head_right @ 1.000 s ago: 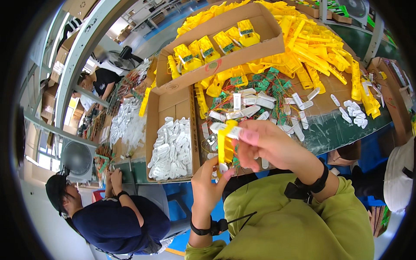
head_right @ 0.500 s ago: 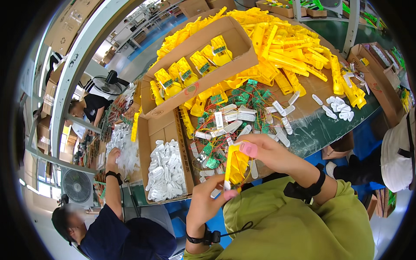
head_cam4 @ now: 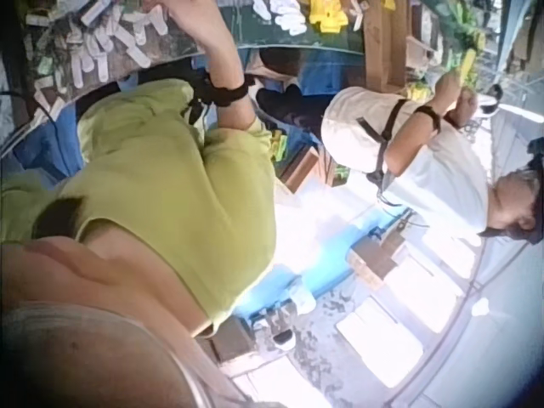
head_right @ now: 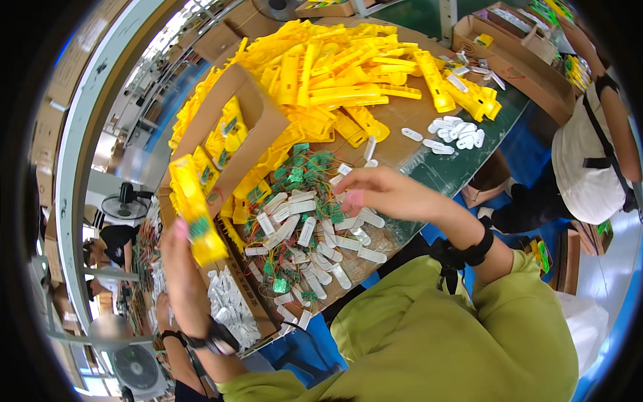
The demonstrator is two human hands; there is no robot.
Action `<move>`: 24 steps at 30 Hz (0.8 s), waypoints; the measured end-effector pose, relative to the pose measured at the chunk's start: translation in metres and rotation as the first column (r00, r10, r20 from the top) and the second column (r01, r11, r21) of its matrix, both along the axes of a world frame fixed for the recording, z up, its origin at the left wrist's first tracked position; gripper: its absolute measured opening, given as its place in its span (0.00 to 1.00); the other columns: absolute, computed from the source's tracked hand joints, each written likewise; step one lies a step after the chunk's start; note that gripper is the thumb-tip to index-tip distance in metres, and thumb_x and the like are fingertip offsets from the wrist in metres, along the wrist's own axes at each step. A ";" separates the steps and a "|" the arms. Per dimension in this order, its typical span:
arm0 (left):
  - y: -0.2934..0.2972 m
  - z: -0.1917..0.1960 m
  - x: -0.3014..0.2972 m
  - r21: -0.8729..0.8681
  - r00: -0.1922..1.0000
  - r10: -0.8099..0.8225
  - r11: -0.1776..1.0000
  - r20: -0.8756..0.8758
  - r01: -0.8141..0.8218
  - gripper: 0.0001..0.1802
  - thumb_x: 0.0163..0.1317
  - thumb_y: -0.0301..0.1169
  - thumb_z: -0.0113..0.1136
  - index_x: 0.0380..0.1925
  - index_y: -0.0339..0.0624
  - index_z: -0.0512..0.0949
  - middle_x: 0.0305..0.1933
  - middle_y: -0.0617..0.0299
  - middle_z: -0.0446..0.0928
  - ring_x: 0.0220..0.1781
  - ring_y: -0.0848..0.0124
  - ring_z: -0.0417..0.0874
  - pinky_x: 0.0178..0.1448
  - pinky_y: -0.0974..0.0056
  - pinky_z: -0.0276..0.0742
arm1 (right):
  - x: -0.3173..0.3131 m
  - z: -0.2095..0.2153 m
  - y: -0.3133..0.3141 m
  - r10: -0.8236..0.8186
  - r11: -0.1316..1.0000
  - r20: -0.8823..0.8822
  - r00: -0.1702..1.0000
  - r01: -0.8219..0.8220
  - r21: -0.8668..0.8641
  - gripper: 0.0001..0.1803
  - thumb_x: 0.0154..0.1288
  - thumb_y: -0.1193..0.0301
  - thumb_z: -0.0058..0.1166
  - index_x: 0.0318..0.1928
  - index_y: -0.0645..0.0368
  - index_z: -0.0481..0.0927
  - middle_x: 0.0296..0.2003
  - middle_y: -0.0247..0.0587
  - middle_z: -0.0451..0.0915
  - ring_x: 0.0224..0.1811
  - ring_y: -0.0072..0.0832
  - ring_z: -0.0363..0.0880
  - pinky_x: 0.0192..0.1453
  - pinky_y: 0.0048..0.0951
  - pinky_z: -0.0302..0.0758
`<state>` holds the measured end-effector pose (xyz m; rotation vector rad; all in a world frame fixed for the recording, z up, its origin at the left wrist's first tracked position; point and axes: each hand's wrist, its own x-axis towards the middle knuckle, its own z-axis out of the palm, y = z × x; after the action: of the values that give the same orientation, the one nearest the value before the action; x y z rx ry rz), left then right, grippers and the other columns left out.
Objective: Assembling electronic components into yellow plastic housings at a factory workbench.
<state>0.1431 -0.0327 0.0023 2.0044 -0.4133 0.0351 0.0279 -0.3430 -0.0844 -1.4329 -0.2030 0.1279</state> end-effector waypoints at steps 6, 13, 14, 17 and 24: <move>0.020 -0.009 0.098 0.040 0.967 0.229 0.973 -0.107 -0.226 0.27 0.59 0.46 0.46 0.46 0.31 0.67 0.41 0.54 0.72 0.44 0.74 0.72 0.47 0.70 0.66 | 0.007 -0.023 -0.072 -0.356 0.858 0.135 0.925 0.380 -0.345 0.14 0.60 0.68 0.43 0.40 0.66 0.71 0.28 0.39 0.75 0.29 0.21 0.73 0.35 0.23 0.71; 0.063 -0.038 0.009 0.116 0.967 0.213 0.966 0.142 -0.230 0.23 0.59 0.38 0.48 0.48 0.30 0.66 0.49 0.52 0.68 0.53 0.67 0.67 0.57 0.67 0.59 | 0.079 -0.058 -0.103 -0.398 0.424 0.286 0.872 0.451 -0.785 0.21 0.56 0.60 0.46 0.45 0.63 0.68 0.33 0.49 0.76 0.35 0.42 0.75 0.39 0.35 0.71; 0.078 -0.043 -0.004 0.105 0.984 0.169 0.979 0.048 -0.173 0.22 0.59 0.37 0.48 0.47 0.29 0.66 0.49 0.52 0.69 0.53 0.67 0.67 0.57 0.67 0.59 | 0.088 -0.063 -0.098 -0.368 0.320 0.333 0.868 0.454 -0.831 0.24 0.55 0.57 0.46 0.47 0.62 0.65 0.35 0.52 0.75 0.36 0.45 0.74 0.41 0.37 0.70; 0.120 -0.047 -0.054 0.400 0.967 0.253 0.888 -0.017 -0.226 0.20 0.57 0.35 0.52 0.47 0.35 0.68 0.45 0.53 0.72 0.44 0.69 0.73 0.46 0.68 0.68 | 0.121 -0.067 -0.079 -0.328 0.198 0.239 0.914 0.314 -0.928 0.32 0.52 0.51 0.47 0.51 0.62 0.60 0.42 0.58 0.71 0.43 0.48 0.71 0.45 0.41 0.68; 0.162 -0.094 -0.094 0.491 0.940 0.341 0.824 -0.035 -0.281 0.20 0.53 0.32 0.54 0.46 0.34 0.68 0.45 0.50 0.71 0.39 0.64 0.75 0.40 0.65 0.70 | 0.138 -0.092 -0.108 -0.392 0.510 0.131 0.910 0.334 -0.793 0.27 0.48 0.57 0.52 0.43 0.68 0.70 0.35 0.50 0.75 0.38 0.35 0.74 0.40 0.31 0.69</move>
<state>0.0487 0.1292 -0.0913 2.5381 -0.0007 0.0148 0.1661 -0.4513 -0.1760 -2.3643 0.2742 -0.1092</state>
